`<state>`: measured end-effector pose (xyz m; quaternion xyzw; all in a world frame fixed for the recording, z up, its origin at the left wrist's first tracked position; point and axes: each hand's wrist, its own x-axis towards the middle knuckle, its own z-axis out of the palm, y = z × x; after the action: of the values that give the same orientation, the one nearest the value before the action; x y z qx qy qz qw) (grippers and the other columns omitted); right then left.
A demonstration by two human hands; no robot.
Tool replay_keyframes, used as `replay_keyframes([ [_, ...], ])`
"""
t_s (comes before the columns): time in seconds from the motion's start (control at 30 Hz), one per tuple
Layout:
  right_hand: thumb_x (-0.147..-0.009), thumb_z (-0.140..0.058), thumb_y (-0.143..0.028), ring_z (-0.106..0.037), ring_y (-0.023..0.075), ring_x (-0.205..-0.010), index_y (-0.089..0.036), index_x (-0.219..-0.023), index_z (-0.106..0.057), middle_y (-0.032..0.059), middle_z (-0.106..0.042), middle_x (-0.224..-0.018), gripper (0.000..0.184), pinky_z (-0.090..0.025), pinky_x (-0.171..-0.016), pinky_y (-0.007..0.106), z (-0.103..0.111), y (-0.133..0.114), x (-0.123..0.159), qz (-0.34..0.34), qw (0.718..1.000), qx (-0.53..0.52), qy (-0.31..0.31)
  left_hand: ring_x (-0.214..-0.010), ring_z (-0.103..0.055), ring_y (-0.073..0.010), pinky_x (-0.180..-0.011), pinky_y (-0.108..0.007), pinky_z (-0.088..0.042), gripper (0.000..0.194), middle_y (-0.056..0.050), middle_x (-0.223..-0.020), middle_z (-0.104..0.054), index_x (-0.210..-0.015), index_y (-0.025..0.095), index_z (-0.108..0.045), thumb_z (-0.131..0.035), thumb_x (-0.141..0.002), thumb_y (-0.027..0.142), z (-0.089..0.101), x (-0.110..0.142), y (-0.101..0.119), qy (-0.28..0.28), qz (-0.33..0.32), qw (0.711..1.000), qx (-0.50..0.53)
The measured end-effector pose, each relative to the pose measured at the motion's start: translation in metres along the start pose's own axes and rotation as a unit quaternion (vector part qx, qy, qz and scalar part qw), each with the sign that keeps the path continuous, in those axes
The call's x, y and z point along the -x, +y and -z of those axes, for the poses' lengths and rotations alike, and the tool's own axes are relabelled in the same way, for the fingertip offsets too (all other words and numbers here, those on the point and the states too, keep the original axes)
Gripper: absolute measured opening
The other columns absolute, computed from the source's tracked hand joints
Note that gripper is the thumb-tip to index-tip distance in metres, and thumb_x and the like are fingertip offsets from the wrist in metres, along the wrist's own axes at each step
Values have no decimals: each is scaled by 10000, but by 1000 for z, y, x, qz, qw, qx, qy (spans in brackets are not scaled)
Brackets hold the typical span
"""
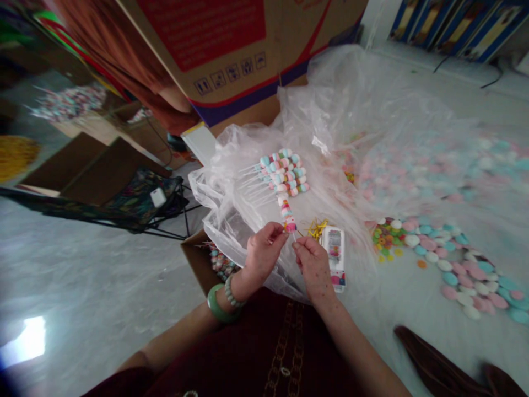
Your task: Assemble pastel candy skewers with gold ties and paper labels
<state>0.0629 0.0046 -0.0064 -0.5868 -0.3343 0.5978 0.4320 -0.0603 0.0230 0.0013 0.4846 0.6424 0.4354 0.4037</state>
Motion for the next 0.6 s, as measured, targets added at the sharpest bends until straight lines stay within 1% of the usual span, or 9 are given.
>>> replay_keyframes([
  [0.1,-742,-599,-351,-320,84,-405,-209,-686,-573,-74,-407,-457,156,-205,-379,227,-1,-1,1,-4,1000,5,2,-675,-510,-151,-674,-240,-339,64,-9,-743,-637,-794,262,-682,-630,-758,258,2,-2,-2,-9,-23,999,-44],
  [0.2,-735,-605,-357,-318,85,-404,-209,-686,-572,-75,-405,-454,160,-199,-378,227,-1,0,2,-8,1000,-1,-1,-690,-510,-167,-704,-253,-341,92,-22,-728,-627,-799,263,-688,-597,-783,264,3,-4,-4,-19,-35,996,-81],
  [0.3,-733,-604,-358,-321,90,-413,-213,-694,-571,-75,-407,-463,153,-193,-383,230,0,1,2,-14,1000,-5,-2,-688,-484,-180,-746,-271,-338,100,-32,-685,-590,-743,256,-681,-589,-773,232,4,-4,-4,-27,-48,994,-96],
  [0.4,-745,-584,-352,-317,99,-426,-217,-681,-562,-75,-393,-468,152,-203,-401,239,-1,1,1,-12,1000,15,-3,-692,-469,-189,-777,-296,-323,124,-46,-676,-560,-686,239,-654,-569,-765,195,5,0,-3,-25,-76,992,-95],
  [0.43,-750,-576,-346,-329,103,-440,-216,-669,-560,-73,-392,-474,154,-224,-416,242,-1,1,0,0,999,33,-4,-699,-466,-193,-786,-304,-319,127,-50,-675,-550,-674,233,-642,-563,-764,190,5,3,-2,-25,-91,991,-98],
  [0.5,-760,-556,-325,-385,116,-502,-213,-647,-562,-58,-428,-515,159,-289,-478,247,-1,0,-3,46,996,82,1,-696,-456,-196,-796,-320,-314,137,-53,-653,-521,-642,222,-613,-556,-762,191,2,10,-1,-37,-123,986,-106],
  [0.6,-769,-524,-309,-453,137,-611,-208,-638,-570,-36,-505,-598,172,-347,-585,260,-1,-2,-8,123,980,155,12,-672,-441,-186,-774,-326,-322,152,-43,-624,-495,-603,210,-579,-556,-752,196,-3,18,-1,-68,-148,982,-97],
])
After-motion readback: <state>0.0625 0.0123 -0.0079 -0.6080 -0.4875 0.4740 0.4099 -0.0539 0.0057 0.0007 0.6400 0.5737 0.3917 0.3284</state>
